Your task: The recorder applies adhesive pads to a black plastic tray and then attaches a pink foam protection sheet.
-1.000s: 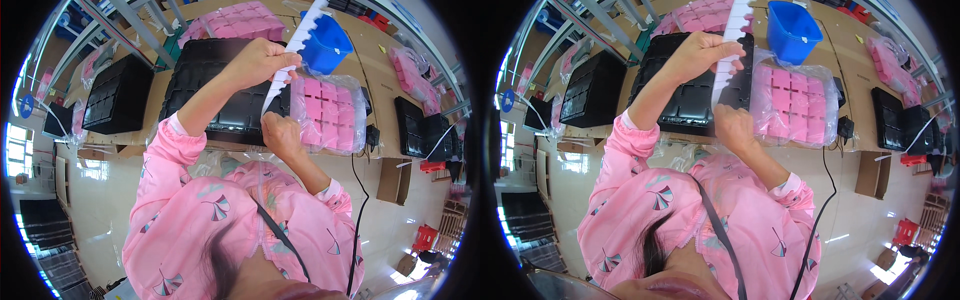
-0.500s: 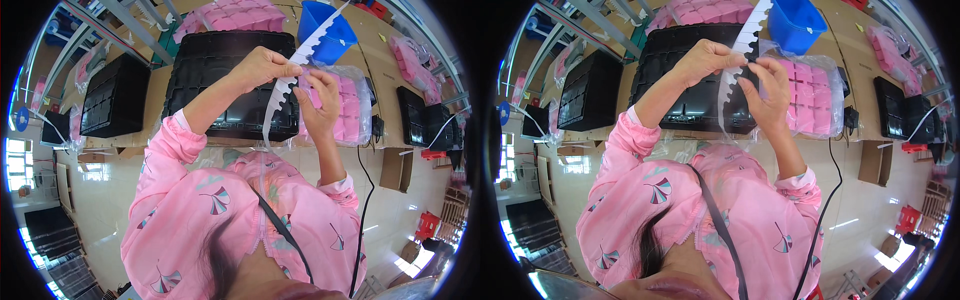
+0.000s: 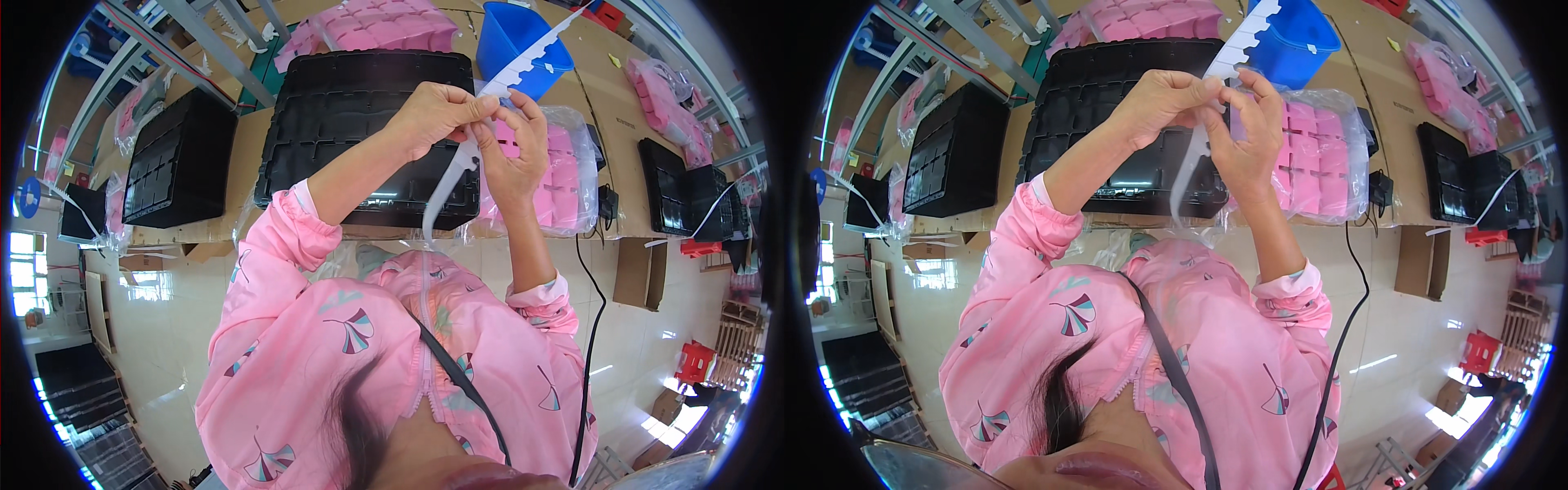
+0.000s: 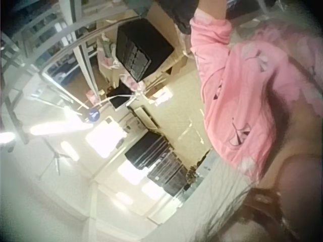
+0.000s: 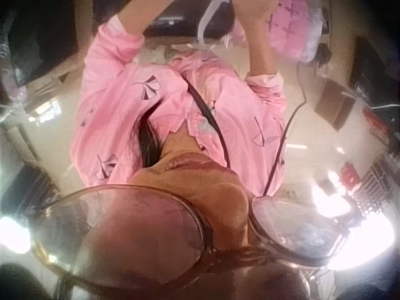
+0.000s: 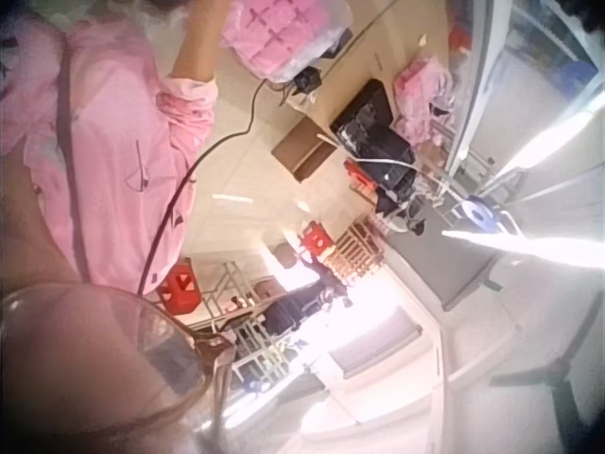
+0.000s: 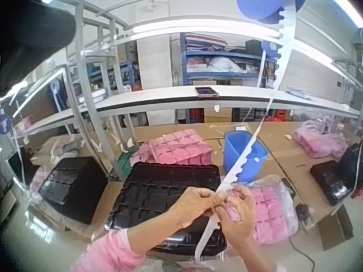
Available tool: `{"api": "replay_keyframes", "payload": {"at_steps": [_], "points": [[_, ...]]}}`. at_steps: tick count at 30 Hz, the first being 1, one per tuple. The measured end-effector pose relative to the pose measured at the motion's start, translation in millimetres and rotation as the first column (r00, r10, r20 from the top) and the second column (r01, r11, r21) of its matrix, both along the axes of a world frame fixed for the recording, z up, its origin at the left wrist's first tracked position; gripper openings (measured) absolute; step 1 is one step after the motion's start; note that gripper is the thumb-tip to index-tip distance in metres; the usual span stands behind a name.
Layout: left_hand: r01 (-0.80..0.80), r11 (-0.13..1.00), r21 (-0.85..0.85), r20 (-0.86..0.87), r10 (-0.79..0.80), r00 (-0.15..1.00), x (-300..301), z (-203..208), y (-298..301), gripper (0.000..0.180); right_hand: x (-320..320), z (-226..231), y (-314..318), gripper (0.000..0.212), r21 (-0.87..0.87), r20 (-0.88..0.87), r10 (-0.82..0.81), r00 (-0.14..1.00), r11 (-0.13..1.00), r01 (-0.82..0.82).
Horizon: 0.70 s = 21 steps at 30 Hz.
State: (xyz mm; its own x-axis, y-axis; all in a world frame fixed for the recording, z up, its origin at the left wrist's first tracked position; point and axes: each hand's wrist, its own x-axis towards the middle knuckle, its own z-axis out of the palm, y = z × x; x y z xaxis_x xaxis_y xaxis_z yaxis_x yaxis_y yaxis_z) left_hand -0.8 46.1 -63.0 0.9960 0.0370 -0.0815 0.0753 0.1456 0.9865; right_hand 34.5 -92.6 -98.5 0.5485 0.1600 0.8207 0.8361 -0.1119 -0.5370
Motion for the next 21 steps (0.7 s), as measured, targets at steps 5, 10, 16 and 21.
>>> {"api": "replay_keyframes", "payload": {"at_steps": [5,10,16,21], "points": [[0.037,0.999,-0.014,-0.050,-0.037,0.998,-5.5,0.3,-0.1,0.032,3.3,-4.2,-4.5,0.023,0.000,0.107,-0.032,0.994,0.999,0.032],[0.024,0.999,0.035,-0.070,-0.021,0.997,-10.8,1.1,0.9,0.031,3.8,-8.5,-5.5,0.022,-0.008,0.199,-0.058,0.978,0.998,0.061],[-0.017,1.000,0.023,-0.089,0.019,0.996,-10.7,-3.4,-0.7,0.034,7.6,-3.6,-3.6,0.020,-0.030,0.389,-0.039,0.921,0.998,0.055],[-0.022,1.000,-0.019,-0.061,0.021,0.998,-14.2,-9.9,5.2,0.035,-7.4,-0.9,-4.9,0.017,-0.133,0.333,0.121,0.935,0.988,-0.080]]}}
